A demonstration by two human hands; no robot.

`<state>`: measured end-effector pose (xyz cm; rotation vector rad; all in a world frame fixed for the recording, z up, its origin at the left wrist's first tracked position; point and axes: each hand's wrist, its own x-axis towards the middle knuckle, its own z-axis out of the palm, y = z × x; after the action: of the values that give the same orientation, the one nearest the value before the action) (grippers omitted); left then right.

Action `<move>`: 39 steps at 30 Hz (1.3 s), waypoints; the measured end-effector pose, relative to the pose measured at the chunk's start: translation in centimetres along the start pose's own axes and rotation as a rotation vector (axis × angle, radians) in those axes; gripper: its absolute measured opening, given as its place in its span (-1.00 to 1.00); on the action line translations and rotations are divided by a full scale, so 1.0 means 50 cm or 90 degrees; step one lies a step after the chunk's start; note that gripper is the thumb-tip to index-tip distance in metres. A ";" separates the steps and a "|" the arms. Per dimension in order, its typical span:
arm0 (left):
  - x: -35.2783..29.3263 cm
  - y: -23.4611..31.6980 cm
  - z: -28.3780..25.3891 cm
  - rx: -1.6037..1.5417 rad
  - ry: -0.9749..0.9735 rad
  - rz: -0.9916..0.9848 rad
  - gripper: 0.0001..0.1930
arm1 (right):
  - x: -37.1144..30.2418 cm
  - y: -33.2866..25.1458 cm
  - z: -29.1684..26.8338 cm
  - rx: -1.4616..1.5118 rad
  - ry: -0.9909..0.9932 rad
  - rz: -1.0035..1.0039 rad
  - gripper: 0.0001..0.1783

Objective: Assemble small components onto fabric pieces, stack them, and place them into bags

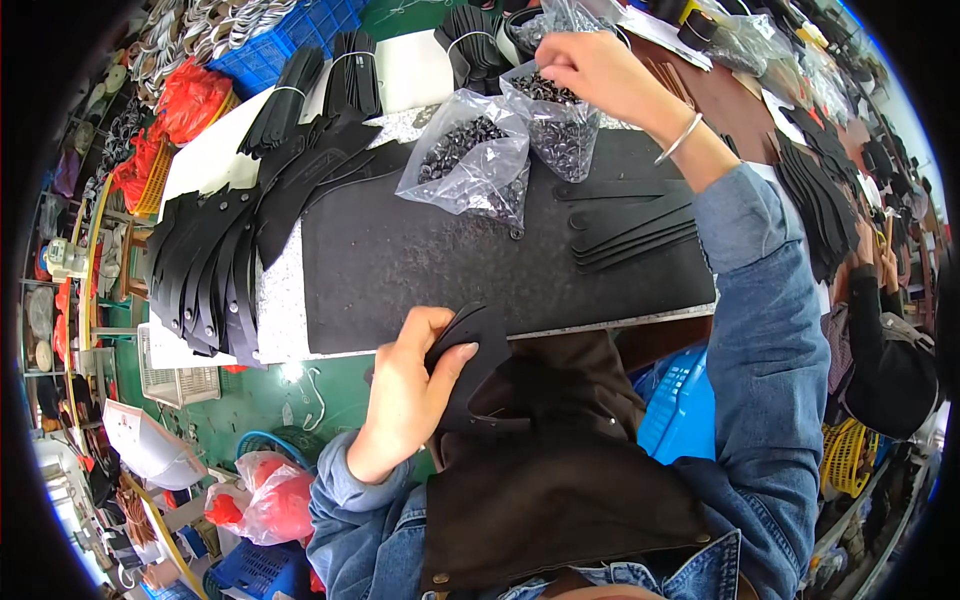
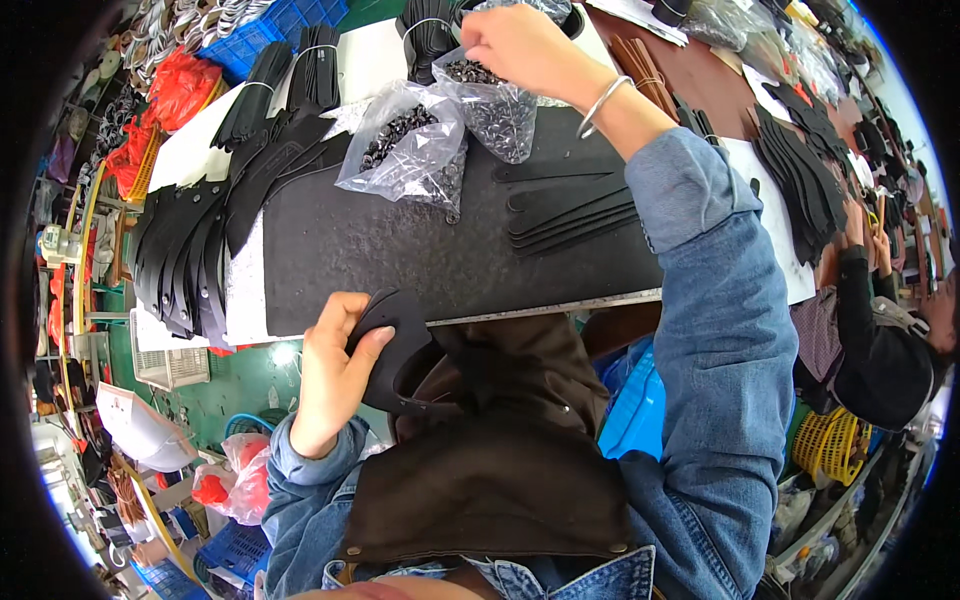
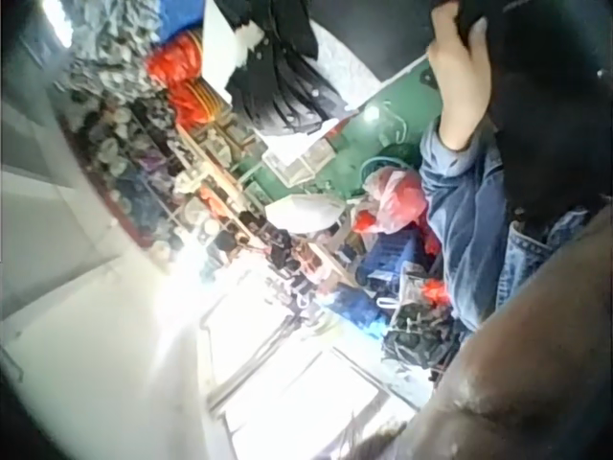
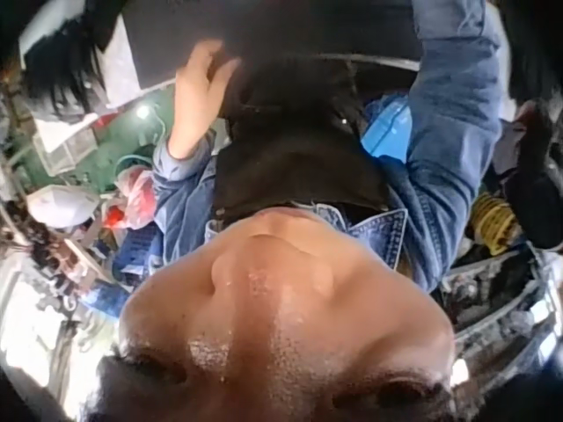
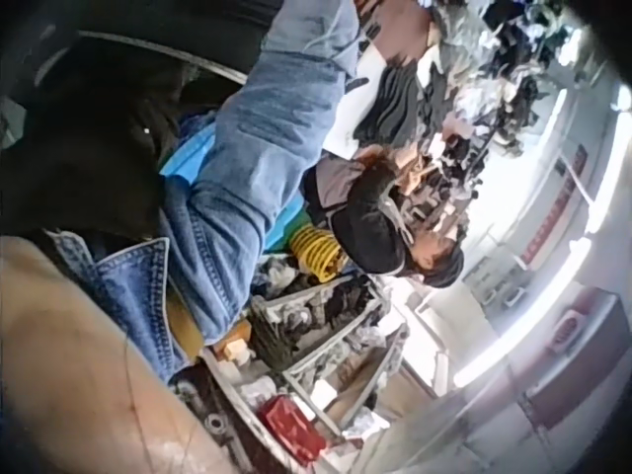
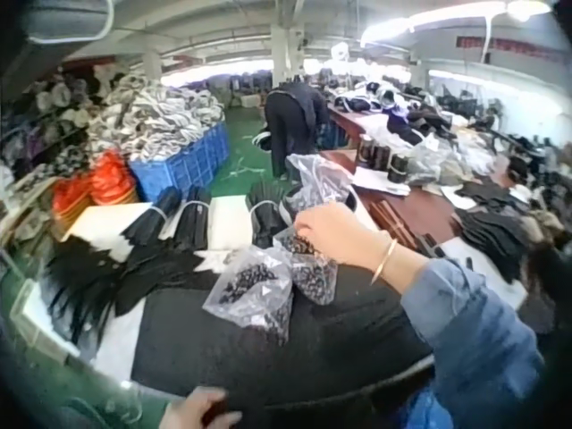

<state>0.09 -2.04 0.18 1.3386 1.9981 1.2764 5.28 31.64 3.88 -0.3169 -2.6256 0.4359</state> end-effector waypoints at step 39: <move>0.008 0.043 0.007 0.078 0.072 0.115 -0.78 | -0.241 -0.309 0.043 0.417 0.015 -0.067 -0.80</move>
<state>1.23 -1.27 1.91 1.5671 2.1005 1.3553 12.48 13.33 2.73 0.0332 -2.2997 1.1925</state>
